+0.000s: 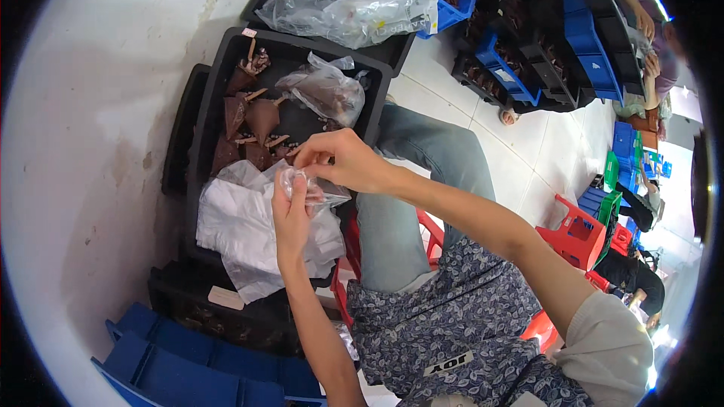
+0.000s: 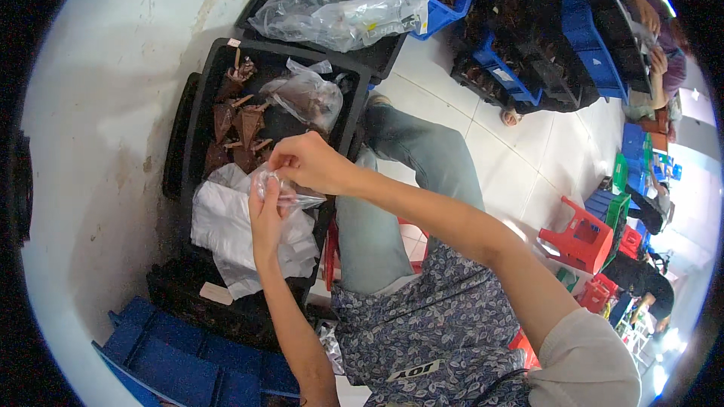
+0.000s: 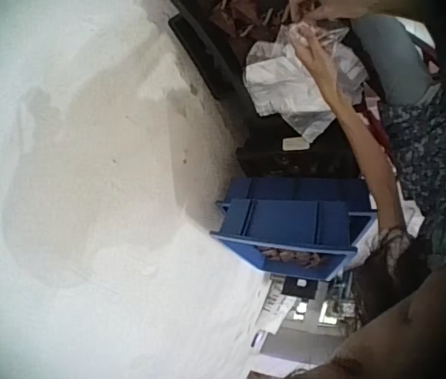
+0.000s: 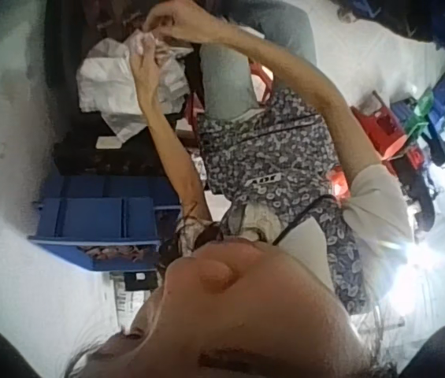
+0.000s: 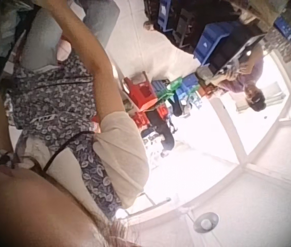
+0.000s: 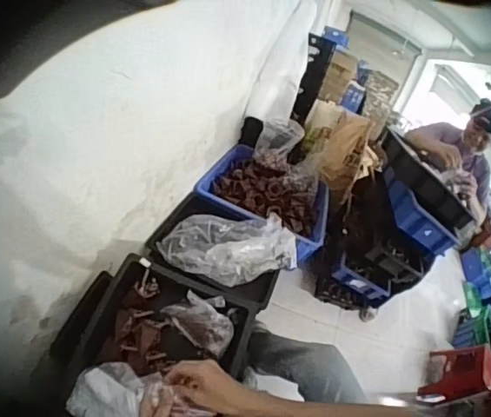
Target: Bagging small brown rubber or plastic industrial parts into individual clear plastic bags.
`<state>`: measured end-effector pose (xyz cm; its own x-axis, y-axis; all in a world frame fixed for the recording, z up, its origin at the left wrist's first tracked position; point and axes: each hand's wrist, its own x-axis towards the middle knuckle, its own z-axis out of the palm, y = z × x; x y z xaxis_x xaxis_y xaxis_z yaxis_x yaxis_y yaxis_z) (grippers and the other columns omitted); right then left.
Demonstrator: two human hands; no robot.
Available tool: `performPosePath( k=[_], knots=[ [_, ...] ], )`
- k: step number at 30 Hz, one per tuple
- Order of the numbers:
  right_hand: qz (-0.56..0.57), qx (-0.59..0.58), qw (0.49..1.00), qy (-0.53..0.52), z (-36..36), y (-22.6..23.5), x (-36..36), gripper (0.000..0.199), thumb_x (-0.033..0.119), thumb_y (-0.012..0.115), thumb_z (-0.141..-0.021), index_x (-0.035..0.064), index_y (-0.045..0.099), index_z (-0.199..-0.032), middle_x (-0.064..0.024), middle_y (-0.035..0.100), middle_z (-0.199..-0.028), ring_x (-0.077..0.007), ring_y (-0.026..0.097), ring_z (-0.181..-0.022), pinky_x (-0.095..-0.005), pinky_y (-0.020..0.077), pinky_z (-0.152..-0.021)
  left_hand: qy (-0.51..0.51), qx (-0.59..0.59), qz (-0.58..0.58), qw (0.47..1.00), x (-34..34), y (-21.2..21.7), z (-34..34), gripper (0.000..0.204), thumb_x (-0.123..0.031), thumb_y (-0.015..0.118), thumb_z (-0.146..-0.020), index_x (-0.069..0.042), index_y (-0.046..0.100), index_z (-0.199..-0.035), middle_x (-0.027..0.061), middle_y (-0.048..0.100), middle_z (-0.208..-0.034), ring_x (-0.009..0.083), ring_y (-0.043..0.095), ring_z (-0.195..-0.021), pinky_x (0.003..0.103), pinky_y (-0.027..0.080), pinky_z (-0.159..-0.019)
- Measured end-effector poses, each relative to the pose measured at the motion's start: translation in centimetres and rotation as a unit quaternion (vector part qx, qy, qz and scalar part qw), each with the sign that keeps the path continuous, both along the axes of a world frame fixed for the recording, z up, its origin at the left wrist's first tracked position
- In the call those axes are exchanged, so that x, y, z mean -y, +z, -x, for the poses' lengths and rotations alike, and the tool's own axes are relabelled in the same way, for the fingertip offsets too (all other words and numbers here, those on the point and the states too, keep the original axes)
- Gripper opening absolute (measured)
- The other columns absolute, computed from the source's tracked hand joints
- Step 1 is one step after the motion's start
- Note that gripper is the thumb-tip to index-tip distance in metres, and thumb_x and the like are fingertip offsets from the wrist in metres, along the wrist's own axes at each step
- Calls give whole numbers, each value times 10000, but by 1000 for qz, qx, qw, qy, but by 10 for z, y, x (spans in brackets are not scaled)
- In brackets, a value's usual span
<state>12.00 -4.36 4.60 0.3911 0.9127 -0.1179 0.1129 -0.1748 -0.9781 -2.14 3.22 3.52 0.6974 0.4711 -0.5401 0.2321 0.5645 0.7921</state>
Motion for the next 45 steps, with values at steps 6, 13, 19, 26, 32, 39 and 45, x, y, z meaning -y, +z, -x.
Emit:
performPosePath(
  k=[6, 13, 19, 26, 32, 39, 45],
  knots=[
    [46, 12, 995, -89, 16, 6, 4, 140, 1, 626, -770, -27, 560, -891, -87, 614, -757, -151, 595, -672, -281, 477, -621, 49, -33, 0, 998, -1, 7, -2, 267, -276, 442, -962, -35, 512, -1052, 43, 615, -775, 39, 492, -563, 170, 299, -430],
    [14, -132, 976, -170, 32, 10, 5, 130, 33, 644, -772, -5, 543, -844, -68, 596, -746, -123, 580, -664, -259, 464, -610, 47, -56, 5, 997, -4, 11, 2, 321, -263, 436, -963, -8, 593, -1080, 28, 617, -802, 28, 473, -577, 161, 279, -433],
    [-8, -66, 997, 34, 23, 13, 13, 213, 60, 626, -766, 13, 561, -962, -44, 616, -845, -125, 587, -754, -274, 457, -689, 52, -42, 14, 998, -7, 8, 10, 282, -170, 554, -901, -13, 581, -1134, -4, 605, -851, 17, 467, -638, 152, 310, -507],
    [-17, -69, 997, 23, 21, -16, 7, 436, 18, 622, -661, 4, 527, -1087, -120, 620, -986, -242, 596, -908, -328, 445, -848, 15, -36, -80, 996, -5, 23, 10, 340, 11, 628, -758, 2, 581, -1095, 36, 590, -952, 112, 540, -819, 243, 431, -728],
    [112, 35, 991, 72, 19, -20, 12, 297, 162, 668, -696, -8, 601, -930, -115, 629, -894, -215, 602, -810, -324, 467, -714, 76, -83, -520, 847, 2, 2, 7, 235, 52, 585, -637, 15, 580, -869, 108, 546, -791, 268, 568, -779, 337, 456, -722],
    [130, -273, 953, -35, 15, -18, 8, 267, 208, 596, -782, 0, 631, -946, -57, 611, -839, -126, 551, -767, -264, 448, -674, 154, -58, -406, 899, 17, -28, 14, 176, 83, 581, -689, 50, 590, -861, 113, 611, -847, 177, 567, -760, 294, 462, -707],
    [129, -257, 957, 26, 17, -23, 5, 255, 189, 522, -855, 2, 648, -973, -24, 618, -911, -97, 534, -809, -232, 451, -673, 135, -66, -469, 870, 17, -29, 10, 200, 43, 558, -656, 50, 600, -851, 152, 613, -751, 280, 565, -632, 343, 463, -627]
  ],
)
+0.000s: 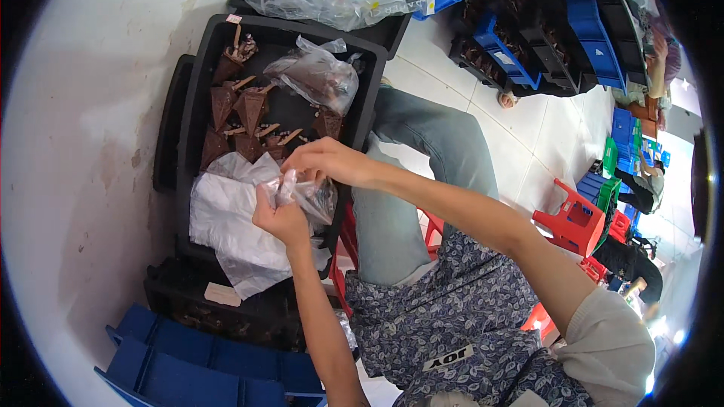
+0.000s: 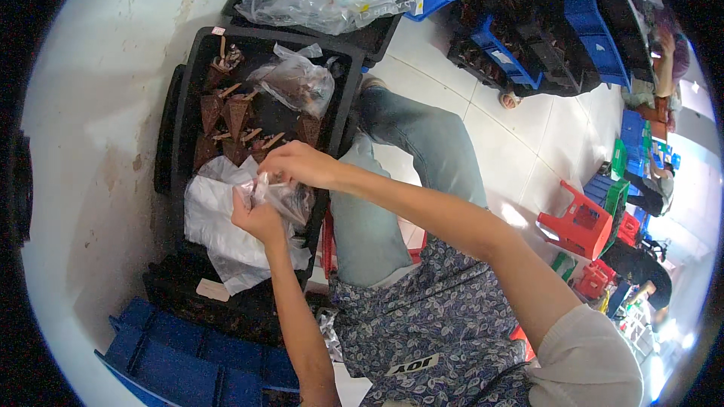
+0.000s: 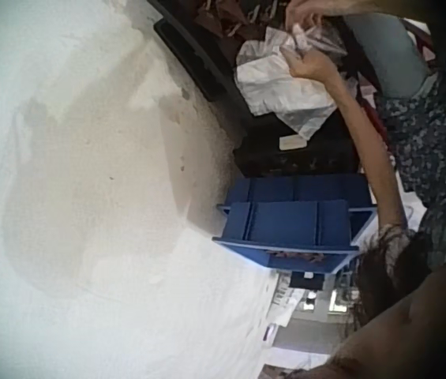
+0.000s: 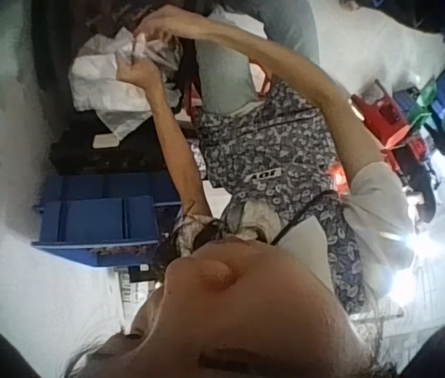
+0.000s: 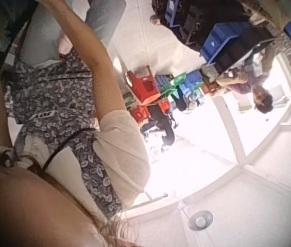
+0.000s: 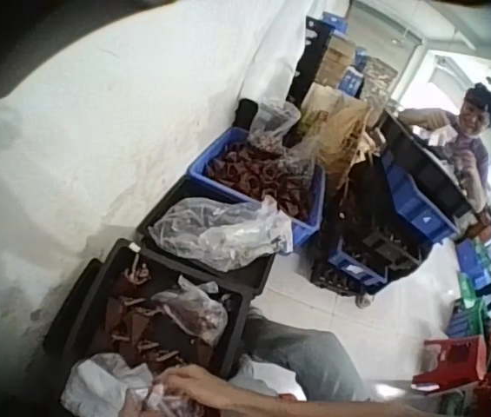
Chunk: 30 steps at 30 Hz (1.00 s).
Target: Bagging small brown rubber or plastic industrial parts into individual clear plastic bags.
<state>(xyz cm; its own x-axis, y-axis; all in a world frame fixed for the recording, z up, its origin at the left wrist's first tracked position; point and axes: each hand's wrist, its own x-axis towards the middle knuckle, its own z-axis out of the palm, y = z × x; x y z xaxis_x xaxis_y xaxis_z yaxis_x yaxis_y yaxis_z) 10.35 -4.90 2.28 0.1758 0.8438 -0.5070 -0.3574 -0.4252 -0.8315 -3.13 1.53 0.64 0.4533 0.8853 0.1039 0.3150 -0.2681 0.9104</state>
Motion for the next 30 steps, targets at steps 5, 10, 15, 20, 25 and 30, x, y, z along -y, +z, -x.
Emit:
performPosePath(
  k=[5, 10, 15, 20, 25, 30],
  knots=[
    [-8, -102, 993, -64, -7, -4, 1, 181, 136, 583, -841, 2, 648, -945, -24, 624, -859, -84, 542, -716, -225, 468, -653, 4, -2, 39, 999, -3, 9, -3, 231, 67, 646, -612, 32, 601, -836, 103, 569, -755, 228, 548, -684, 298, 444, -661],
    [-22, -33, 994, -106, -4, -10, 2, 150, 114, 574, -858, -9, 631, -925, -27, 620, -826, -78, 541, -680, -220, 463, -642, -80, -15, -6, 997, -12, 2, 16, 224, 25, 703, -666, 23, 615, -871, 55, 548, -747, 191, 545, -695, 263, 428, -654],
    [-41, 28, 992, -112, 2, -9, 5, 148, 125, 564, -874, -6, 620, -917, -18, 607, -802, -67, 536, -682, -217, 461, -628, 33, 65, 376, 924, -4, 17, 11, 113, -111, 653, -826, -12, 629, -874, 1, 554, -797, 98, 524, -715, 209, 408, -621],
    [-8, -50, 991, -121, 7, -8, 7, 153, 133, 539, -891, 4, 596, -949, -16, 592, -814, -70, 545, -683, -204, 456, -608, 192, 40, 470, 860, 4, 34, -3, 226, -308, 631, -854, -102, 590, -940, -41, 551, -819, 25, 483, -706, 138, 308, -542],
    [10, -127, 976, -175, 10, 6, 0, 148, 115, 555, -876, -9, 590, -949, -33, 609, -850, -82, 567, -701, -214, 463, -618, 185, 109, 521, 826, 3, 44, 0, 323, -260, 641, -834, -106, 540, -1100, -18, 564, -942, 34, 503, -748, 152, 339, -575],
    [-14, -65, 987, -145, 12, -2, 4, 130, 72, 616, -826, -13, 605, -924, -58, 631, -838, -95, 578, -702, -221, 467, -631, 120, 125, 438, 882, 3, 54, 9, 439, -53, 611, -774, -85, 492, -1195, 40, 542, -1071, 85, 519, -867, 177, 386, -684]
  ],
)
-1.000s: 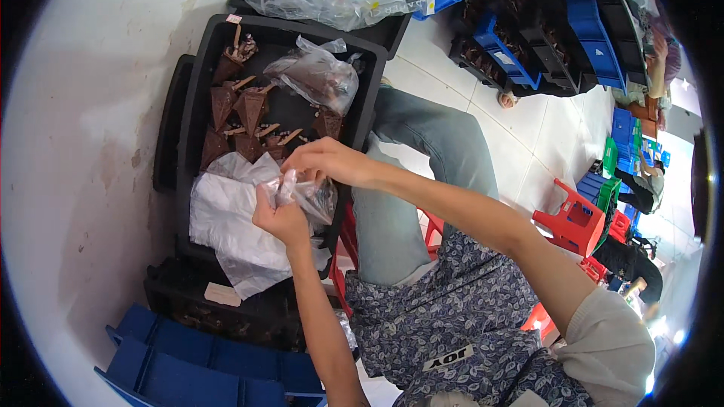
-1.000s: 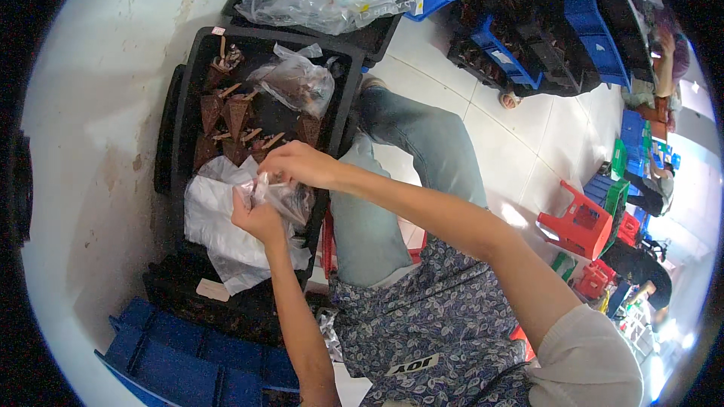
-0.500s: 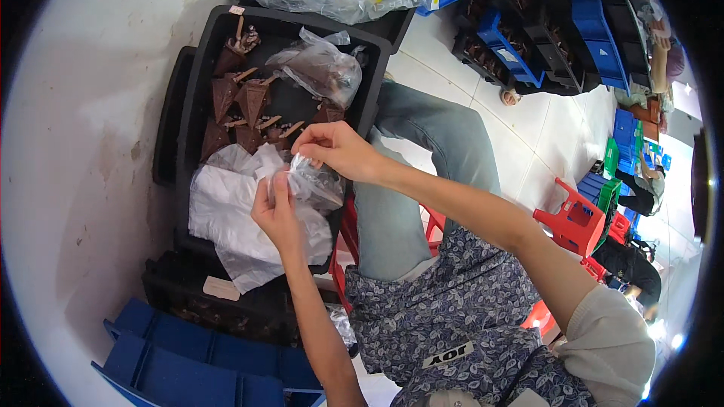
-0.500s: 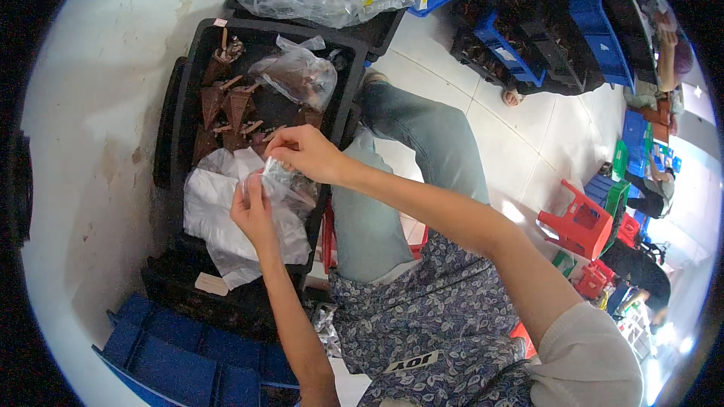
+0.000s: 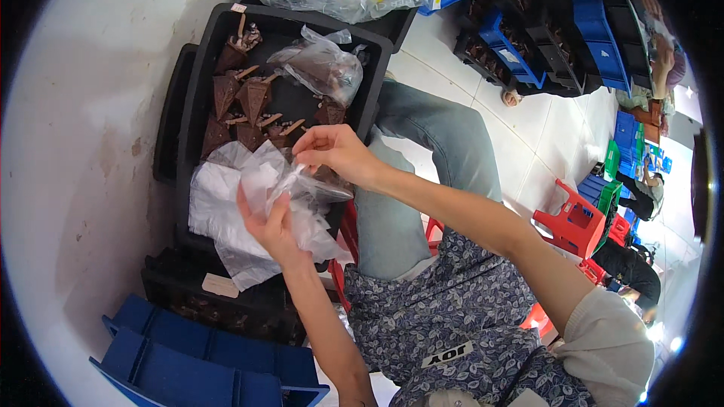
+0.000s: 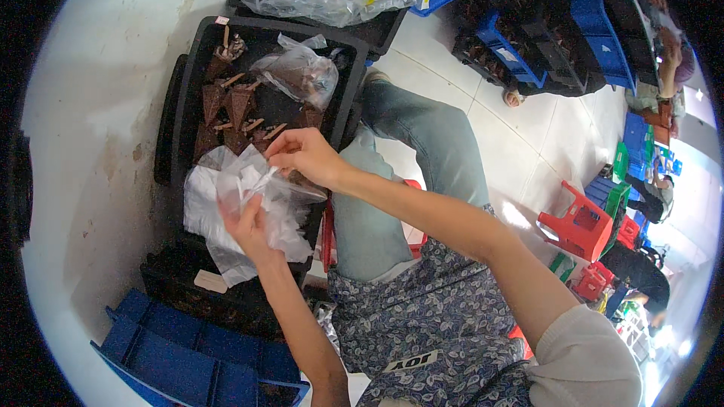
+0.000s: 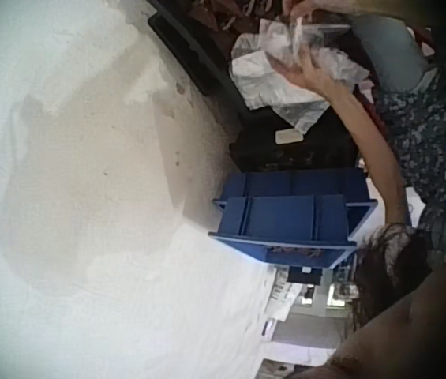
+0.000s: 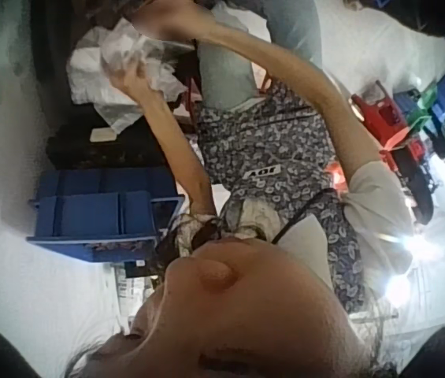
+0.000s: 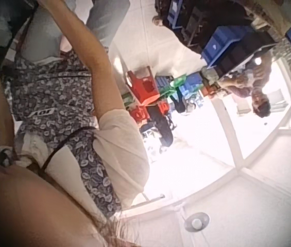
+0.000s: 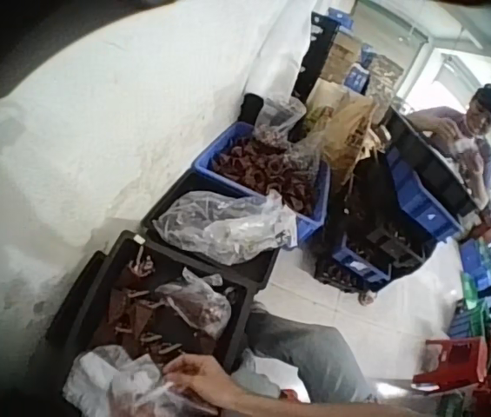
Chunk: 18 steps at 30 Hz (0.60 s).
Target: Bagging small brown rubber or plastic industrial parts into individual clear plastic bags.
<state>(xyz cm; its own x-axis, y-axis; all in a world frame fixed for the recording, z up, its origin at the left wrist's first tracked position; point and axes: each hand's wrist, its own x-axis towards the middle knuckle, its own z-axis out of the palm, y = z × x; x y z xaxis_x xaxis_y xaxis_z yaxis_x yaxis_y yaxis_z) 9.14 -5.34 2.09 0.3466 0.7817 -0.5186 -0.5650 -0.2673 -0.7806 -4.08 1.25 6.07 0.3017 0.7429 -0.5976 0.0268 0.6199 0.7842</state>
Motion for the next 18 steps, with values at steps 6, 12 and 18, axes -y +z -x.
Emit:
performPosePath(
  k=[6, 12, 18],
  knots=[
    [3, -53, 996, -78, -1, -2, 2, 148, 47, 654, -792, -13, 610, -920, -63, 636, -824, -99, 581, -700, -220, 474, -657, 194, -190, -100, 957, -13, 23, 13, 345, -67, 543, -827, -64, 519, -1171, 57, 525, -1074, 115, 502, -865, 200, 385, -672],
    [2, -71, 993, -98, -2, 1, 6, 152, 54, 650, -802, -13, 604, -931, -69, 640, -833, -106, 590, -711, -227, 483, -672, 62, -178, 126, 974, 0, 11, -1, 302, -219, 628, -846, -56, 597, -1098, 80, 617, -990, 77, 514, -666, 178, 325, -558],
    [-18, -16, 998, -62, 0, 10, 8, 118, 26, 638, -791, -21, 610, -895, -81, 646, -832, -116, 598, -719, -238, 487, -657, 1, -139, -70, 988, 13, -12, 6, 221, -133, 691, -791, 43, 629, -910, 71, 653, -805, 145, 622, -705, 246, 443, -597]
  ],
)
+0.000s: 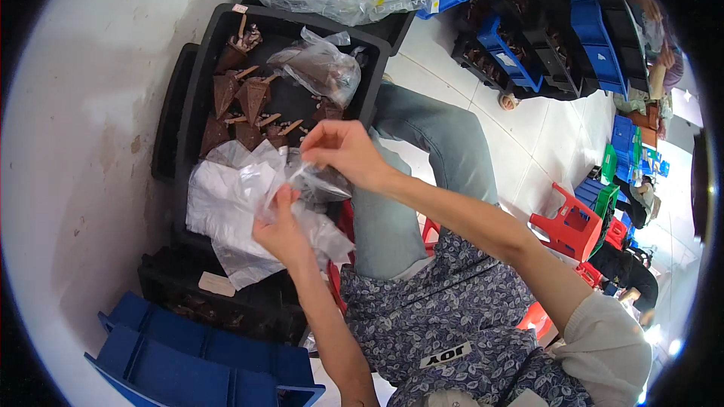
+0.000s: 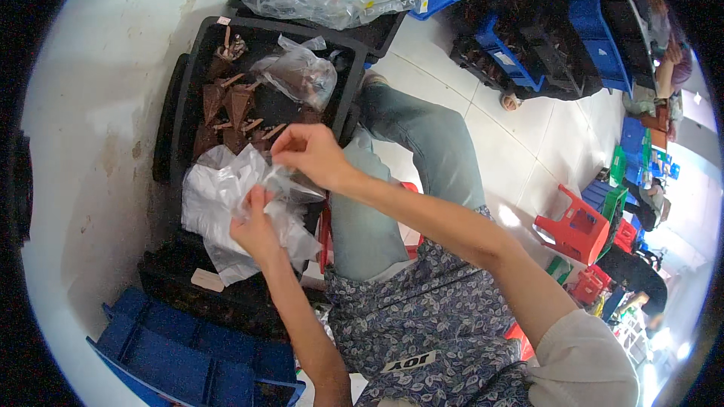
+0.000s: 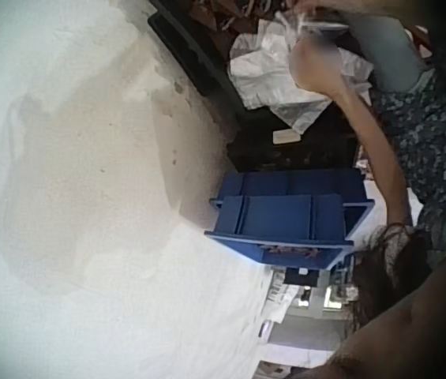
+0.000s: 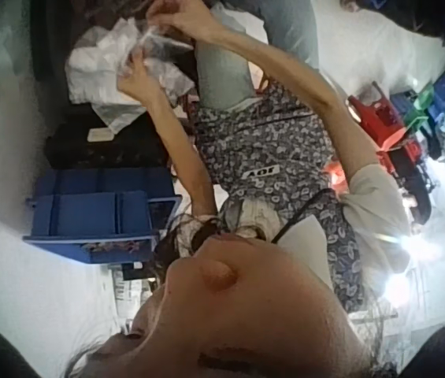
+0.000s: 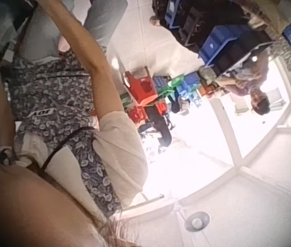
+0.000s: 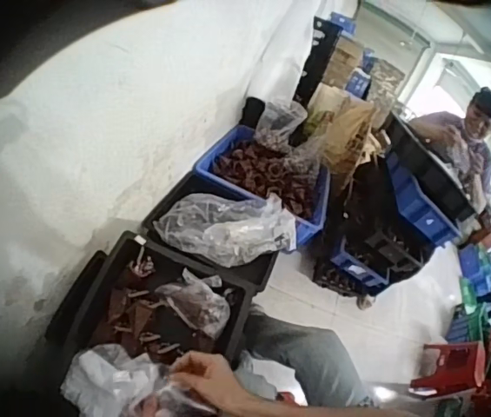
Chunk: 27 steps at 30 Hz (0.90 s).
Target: Bagging small brown rubber or plastic industrial parts into individual clear plastic bags.
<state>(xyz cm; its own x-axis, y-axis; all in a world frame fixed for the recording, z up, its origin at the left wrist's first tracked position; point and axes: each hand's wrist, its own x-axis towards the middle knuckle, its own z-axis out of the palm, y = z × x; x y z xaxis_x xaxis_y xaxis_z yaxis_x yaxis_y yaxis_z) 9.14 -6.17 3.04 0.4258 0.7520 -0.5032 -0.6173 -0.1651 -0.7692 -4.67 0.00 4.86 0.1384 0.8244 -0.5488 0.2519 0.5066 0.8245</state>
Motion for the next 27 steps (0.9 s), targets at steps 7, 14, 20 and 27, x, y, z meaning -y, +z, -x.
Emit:
performPosePath(
  k=[7, 14, 20, 27],
  knots=[
    [85, 532, 839, 77, -8, -16, 12, 193, 47, 664, -711, 12, 610, -893, -96, 600, -867, -242, 588, -761, -336, 459, -659, -169, -238, -130, 948, 4, -3, 22, 187, -112, 655, -794, 62, 617, -849, 128, 659, -750, 168, 628, -660, 306, 467, -609],
    [52, 618, 729, 288, 14, -9, 3, 157, 129, 646, -711, 47, 564, -817, -95, 524, -897, -277, 532, -875, -383, 430, -764, -89, -120, -67, 986, -5, -18, 22, 214, -123, 645, -789, 16, 615, -949, 77, 627, -800, 156, 531, -588, 283, 427, -564],
    [-61, 670, 735, 82, -79, 31, -53, 102, 55, 593, -735, 16, 555, -821, -123, 519, -835, -317, 543, -824, -390, 462, -687, 92, 338, 266, 898, -32, 25, 23, 500, -137, 443, -792, 20, 438, -1266, 75, 472, -1068, 166, 454, -843, 265, 401, -723],
    [46, 766, 641, 14, -83, 24, -57, 249, 39, 594, -689, 77, 584, -934, -54, 570, -1023, -238, 480, -1019, -397, 356, -838, 9, 235, 146, 961, -29, 20, -16, 308, -105, 601, -866, 47, 548, -1129, 87, 601, -964, 149, 575, -861, 275, 472, -823]
  ],
)
